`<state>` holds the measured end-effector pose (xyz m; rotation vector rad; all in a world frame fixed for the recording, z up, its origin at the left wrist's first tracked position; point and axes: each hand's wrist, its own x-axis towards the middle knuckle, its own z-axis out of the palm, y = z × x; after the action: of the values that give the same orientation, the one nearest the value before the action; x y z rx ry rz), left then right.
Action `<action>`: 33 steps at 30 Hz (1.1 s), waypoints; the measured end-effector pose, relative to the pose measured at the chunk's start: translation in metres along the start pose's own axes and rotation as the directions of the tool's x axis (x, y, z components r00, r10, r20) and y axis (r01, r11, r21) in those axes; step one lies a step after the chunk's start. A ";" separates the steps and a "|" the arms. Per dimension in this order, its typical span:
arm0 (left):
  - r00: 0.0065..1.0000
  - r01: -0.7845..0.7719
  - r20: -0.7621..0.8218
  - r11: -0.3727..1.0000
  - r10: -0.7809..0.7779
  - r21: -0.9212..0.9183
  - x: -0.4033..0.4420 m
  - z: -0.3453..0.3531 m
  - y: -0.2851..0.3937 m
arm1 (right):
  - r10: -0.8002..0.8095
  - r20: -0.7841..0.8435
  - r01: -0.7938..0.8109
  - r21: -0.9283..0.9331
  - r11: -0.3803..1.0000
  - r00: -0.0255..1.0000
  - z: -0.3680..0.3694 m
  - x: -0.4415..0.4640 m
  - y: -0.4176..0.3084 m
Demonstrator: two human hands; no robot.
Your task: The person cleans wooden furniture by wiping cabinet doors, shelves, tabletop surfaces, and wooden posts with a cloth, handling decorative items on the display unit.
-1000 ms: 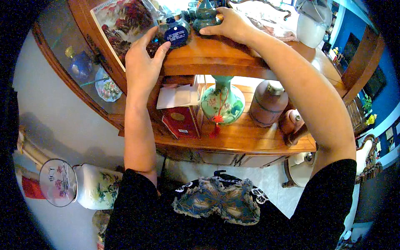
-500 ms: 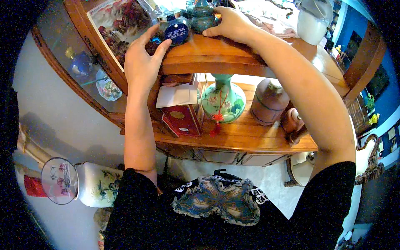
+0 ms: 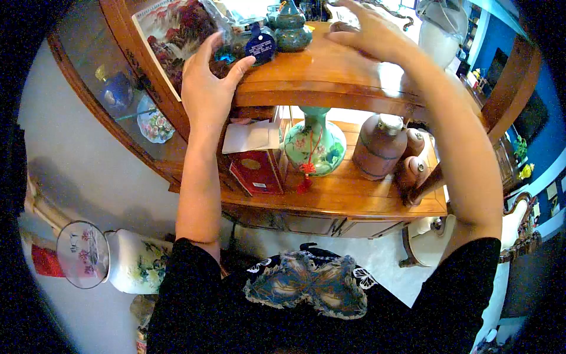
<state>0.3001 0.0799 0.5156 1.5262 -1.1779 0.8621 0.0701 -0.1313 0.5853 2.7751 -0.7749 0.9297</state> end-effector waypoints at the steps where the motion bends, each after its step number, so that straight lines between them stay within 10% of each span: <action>1: 1.000 0.007 -0.005 1.000 -0.007 -0.001 -0.002 -0.001 -0.003 | 0.029 0.058 -0.025 -0.060 0.998 0.998 -0.013 -0.005 0.004; 4: 0.945 -0.239 -0.261 0.963 0.199 -0.128 -0.012 -0.015 -0.003 | 0.163 0.435 -0.134 -0.097 0.986 0.886 -0.004 -0.017 0.057; 11: 0.933 -0.191 -0.331 0.974 0.141 -0.125 -0.067 -0.065 0.013 | 0.091 0.440 -0.081 -0.041 0.996 0.893 -0.003 -0.003 0.079; 14: 0.963 -0.123 -0.258 0.978 0.077 -0.167 -0.087 -0.066 0.011 | 0.337 0.559 -0.466 0.102 0.879 0.758 0.002 0.023 0.065; 17: 0.984 -0.062 -0.178 0.983 0.031 -0.174 -0.101 -0.067 0.009 | -0.063 0.427 -0.104 0.357 0.928 0.902 0.035 0.031 0.072; 20: 0.989 -0.055 -0.145 0.986 0.033 -0.154 -0.115 -0.069 0.001 | 0.022 0.504 -0.010 -0.028 1.000 0.863 0.026 0.029 0.049; 27: 0.998 0.006 -0.064 0.987 -0.016 -0.159 -0.154 -0.088 -0.028 | -0.400 0.488 0.426 0.062 0.902 0.776 -0.055 -0.064 -0.042; 33: 0.998 0.057 0.004 0.981 -0.057 -0.184 -0.166 -0.094 -0.039 | -0.116 0.568 0.069 0.104 0.992 0.815 -0.053 -0.051 -0.001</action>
<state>0.2943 0.2159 0.3759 1.4014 -1.1740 0.6960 0.0077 -0.0940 0.5979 3.1600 -0.6591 0.0779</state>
